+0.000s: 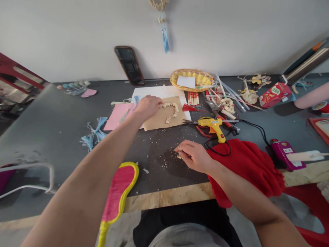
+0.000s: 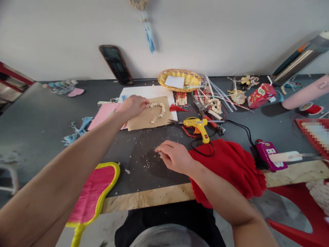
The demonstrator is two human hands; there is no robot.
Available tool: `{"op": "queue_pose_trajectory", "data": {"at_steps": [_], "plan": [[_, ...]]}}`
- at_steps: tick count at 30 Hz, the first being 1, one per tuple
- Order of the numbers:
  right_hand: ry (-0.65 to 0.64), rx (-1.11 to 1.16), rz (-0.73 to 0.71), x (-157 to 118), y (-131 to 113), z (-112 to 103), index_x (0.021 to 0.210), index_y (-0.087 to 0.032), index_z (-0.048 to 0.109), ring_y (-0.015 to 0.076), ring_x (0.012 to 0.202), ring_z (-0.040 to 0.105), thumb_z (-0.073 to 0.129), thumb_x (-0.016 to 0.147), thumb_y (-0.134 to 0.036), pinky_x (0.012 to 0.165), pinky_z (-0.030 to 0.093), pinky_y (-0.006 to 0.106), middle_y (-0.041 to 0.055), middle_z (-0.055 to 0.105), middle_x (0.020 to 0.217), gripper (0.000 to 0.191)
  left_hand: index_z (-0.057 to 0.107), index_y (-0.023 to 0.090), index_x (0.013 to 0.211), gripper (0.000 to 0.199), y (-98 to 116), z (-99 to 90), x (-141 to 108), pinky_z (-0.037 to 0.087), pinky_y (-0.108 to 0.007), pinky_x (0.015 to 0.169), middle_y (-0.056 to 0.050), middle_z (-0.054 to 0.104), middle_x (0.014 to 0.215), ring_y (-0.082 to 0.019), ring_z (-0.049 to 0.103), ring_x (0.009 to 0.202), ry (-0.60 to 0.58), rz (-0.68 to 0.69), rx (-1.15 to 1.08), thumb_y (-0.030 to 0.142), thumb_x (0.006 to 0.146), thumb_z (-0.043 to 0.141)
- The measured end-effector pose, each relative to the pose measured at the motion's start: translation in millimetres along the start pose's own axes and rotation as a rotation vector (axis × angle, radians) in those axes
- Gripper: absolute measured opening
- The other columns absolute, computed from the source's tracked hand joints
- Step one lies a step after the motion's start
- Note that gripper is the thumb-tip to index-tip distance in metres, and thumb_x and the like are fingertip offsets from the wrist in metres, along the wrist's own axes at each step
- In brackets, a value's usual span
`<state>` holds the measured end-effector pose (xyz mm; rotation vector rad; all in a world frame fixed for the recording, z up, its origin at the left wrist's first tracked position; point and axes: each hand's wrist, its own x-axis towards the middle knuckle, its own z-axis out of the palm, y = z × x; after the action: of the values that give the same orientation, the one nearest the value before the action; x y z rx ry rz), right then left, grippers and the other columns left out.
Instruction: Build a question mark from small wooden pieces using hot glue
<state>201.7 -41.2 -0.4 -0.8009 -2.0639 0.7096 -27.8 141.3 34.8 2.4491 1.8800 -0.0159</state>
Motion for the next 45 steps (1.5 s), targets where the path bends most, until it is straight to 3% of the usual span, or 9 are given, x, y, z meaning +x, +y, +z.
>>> {"op": "queue_pose_trajectory", "data": {"at_steps": [21,26,31,45], "plan": [[-0.068,0.002,0.026,-0.6,0.4,0.4,0.094,-0.020,0.063,0.0138,0.080,0.068,0.050,0.091,-0.010,0.074,0.057,0.025,0.0066,0.070,0.094,0.016,0.073,0.022,0.111,0.032,-22.7,-5.6,-6.0,0.048,-0.032,0.087,-0.007,0.073,0.114,-0.026,0.066,0.104,0.063,-0.111,-0.158,0.027,0.087,0.052],[-0.080,-0.014,0.032,-1.4,2.1,0.9,0.093,-0.020,0.064,0.0146,0.083,0.068,0.050,0.090,-0.009,0.076,0.057,0.026,0.0066,0.071,0.093,0.017,0.073,0.027,0.110,0.031,-14.0,-1.0,-8.4,0.047,-0.032,0.087,-0.003,0.073,0.115,-0.024,0.066,0.104,0.036,-0.032,-0.193,0.026,0.086,0.053],[-0.090,-0.020,0.032,-1.0,1.9,0.5,0.094,-0.019,0.064,0.0143,0.083,0.068,0.050,0.090,-0.010,0.077,0.057,0.026,0.0062,0.071,0.093,0.018,0.073,0.024,0.111,0.032,-3.2,-1.9,-10.6,0.048,-0.033,0.082,-0.007,0.074,0.111,-0.026,0.066,0.101,0.011,-0.032,-0.184,0.026,0.086,0.053],[-0.089,-0.011,0.022,-1.4,1.6,1.0,0.092,-0.020,0.063,0.0138,0.082,0.069,0.050,0.092,-0.011,0.076,0.057,0.026,0.0061,0.072,0.093,0.016,0.073,0.024,0.110,0.032,-1.0,0.9,-7.1,0.049,-0.036,0.082,-0.009,0.073,0.112,-0.028,0.065,0.102,0.019,-0.041,-0.140,0.031,0.085,0.055]]}}
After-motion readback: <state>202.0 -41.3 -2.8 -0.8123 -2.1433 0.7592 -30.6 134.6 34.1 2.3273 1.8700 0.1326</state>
